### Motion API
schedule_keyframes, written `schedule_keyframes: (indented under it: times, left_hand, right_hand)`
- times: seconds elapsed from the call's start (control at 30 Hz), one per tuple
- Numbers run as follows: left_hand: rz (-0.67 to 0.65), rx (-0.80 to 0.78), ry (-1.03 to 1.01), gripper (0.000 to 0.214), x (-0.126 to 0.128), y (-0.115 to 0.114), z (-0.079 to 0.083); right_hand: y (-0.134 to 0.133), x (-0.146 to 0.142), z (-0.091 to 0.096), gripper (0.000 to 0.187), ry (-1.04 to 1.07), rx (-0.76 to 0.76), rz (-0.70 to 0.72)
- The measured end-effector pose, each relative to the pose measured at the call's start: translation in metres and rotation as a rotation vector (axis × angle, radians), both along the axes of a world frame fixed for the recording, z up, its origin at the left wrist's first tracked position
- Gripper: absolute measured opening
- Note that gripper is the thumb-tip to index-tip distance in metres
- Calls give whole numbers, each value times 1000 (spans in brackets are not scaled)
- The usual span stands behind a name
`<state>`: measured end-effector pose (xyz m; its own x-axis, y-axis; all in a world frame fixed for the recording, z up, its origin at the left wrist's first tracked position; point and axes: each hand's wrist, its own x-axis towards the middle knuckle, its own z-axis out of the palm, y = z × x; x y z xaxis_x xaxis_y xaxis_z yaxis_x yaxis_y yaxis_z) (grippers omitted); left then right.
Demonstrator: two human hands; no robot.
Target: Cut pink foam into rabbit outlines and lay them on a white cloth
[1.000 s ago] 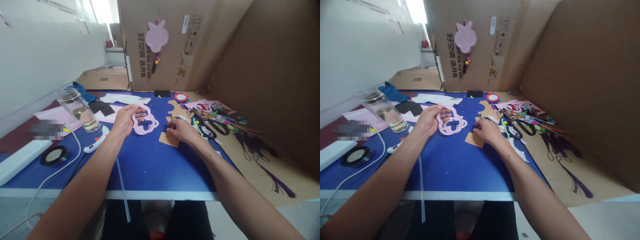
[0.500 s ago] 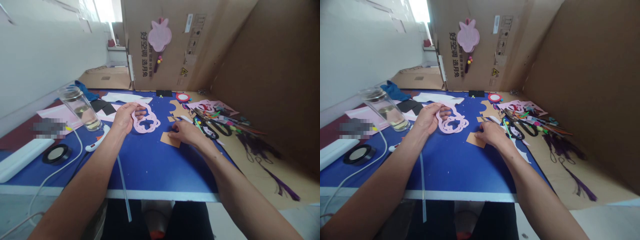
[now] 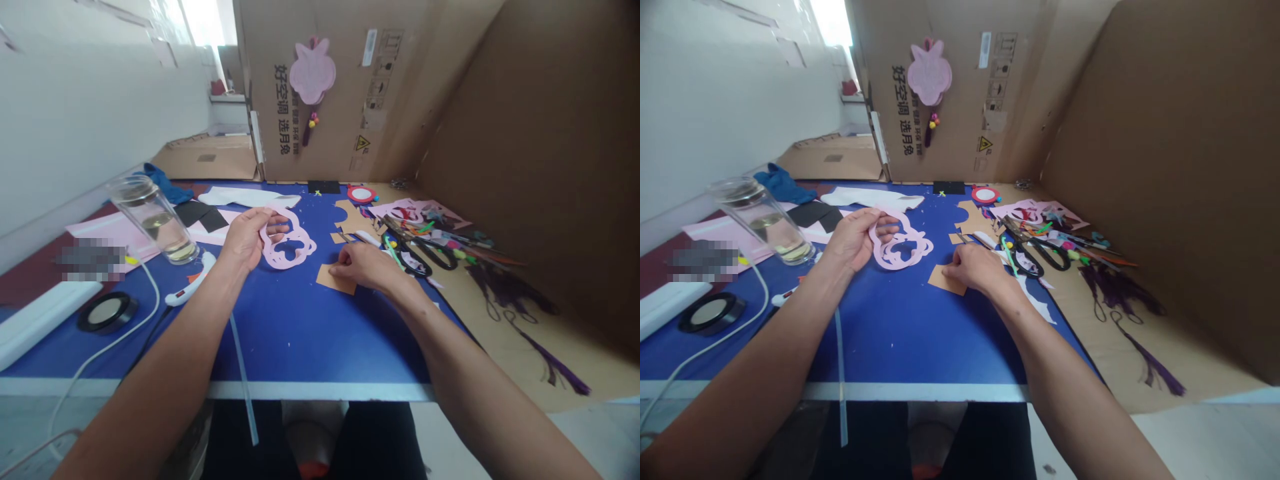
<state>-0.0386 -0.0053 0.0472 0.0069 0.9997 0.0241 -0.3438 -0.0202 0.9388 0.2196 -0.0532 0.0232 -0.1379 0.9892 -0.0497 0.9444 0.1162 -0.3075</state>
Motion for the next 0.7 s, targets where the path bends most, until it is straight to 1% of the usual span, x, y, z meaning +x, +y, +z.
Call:
schedule_keyframes:
  times: [0.1, 0.27, 0.37, 0.43, 0.53, 0.6, 0.7]
  left_hand:
    - [-2, -4, 2, 9, 0, -1, 0]
    - [0, 0, -6, 9, 0, -1, 1]
    - [-4, -3, -6, 9, 0, -1, 0]
    - [-11, -5, -11, 9, 1, -1, 0]
    - [-58, -9, -28, 8, 4, -4, 3]
    - [-112, -14, -48, 8, 7, -9, 5]
    - [-201, -48, -97, 8, 12, -15, 8]
  right_hand:
    - [0, 1, 0, 28, -14, 8, 35]
    - [0, 2, -1, 36, -55, 13, 51]
    - [0, 2, -1, 35, -52, 3, 57]
    - [0, 1, -2, 32, -7, 4, 56]
    - [3, -2, -5, 37, 180, 86, 62]
    - [4, -7, -6, 47, 387, 143, 82]
    - [4, -16, -5, 64, 716, 144, 138]
